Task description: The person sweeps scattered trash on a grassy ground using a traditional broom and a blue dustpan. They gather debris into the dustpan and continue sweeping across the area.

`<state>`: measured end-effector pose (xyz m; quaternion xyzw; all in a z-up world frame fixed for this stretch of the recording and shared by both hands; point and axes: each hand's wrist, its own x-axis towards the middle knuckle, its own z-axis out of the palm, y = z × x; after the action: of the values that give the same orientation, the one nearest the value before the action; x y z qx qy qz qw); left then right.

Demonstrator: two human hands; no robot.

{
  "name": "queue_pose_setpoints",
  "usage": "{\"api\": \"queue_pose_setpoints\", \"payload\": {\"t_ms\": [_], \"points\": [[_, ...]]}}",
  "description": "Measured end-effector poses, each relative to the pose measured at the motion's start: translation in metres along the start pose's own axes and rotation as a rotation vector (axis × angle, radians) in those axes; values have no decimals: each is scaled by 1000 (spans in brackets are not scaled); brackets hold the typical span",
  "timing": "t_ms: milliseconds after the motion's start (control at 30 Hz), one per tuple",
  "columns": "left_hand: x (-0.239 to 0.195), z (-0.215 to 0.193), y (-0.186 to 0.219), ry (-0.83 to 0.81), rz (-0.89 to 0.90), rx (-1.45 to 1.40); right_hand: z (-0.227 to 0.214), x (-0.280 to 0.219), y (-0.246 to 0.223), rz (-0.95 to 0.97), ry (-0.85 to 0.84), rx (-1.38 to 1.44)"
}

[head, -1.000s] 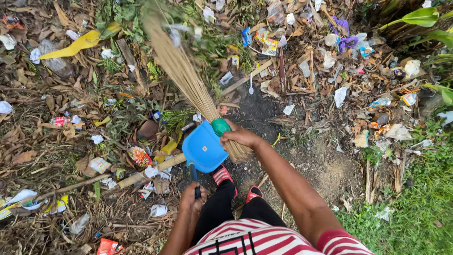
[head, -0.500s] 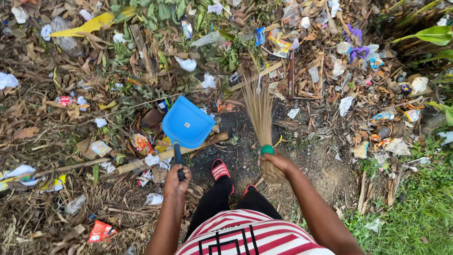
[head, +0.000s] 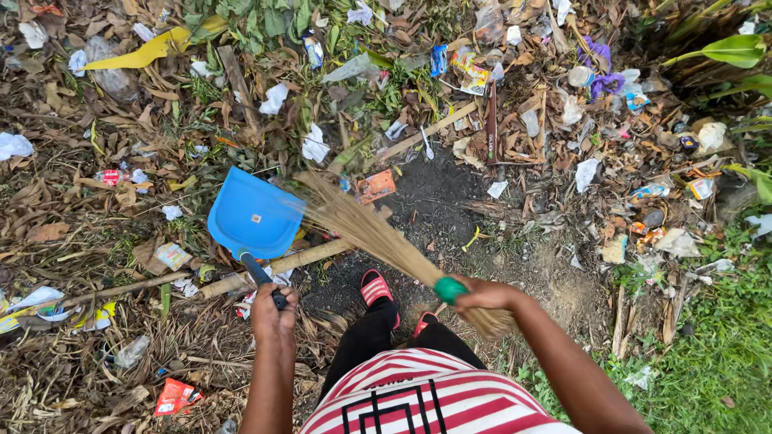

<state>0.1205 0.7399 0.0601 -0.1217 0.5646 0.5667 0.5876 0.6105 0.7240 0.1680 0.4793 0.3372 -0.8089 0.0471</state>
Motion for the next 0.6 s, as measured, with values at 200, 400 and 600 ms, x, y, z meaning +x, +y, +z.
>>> {"api": "queue_pose_setpoints", "payload": {"t_ms": [200,400,600], "points": [[-7,7,-8,48,-9,-40,1,0,56,215,375,33],[-12,4,-21,49,-57,-65,32,151,30,-14,106,206],[-21,-5,-43,-36,-110,-29,18,75,11,-142,-214,124]]}}
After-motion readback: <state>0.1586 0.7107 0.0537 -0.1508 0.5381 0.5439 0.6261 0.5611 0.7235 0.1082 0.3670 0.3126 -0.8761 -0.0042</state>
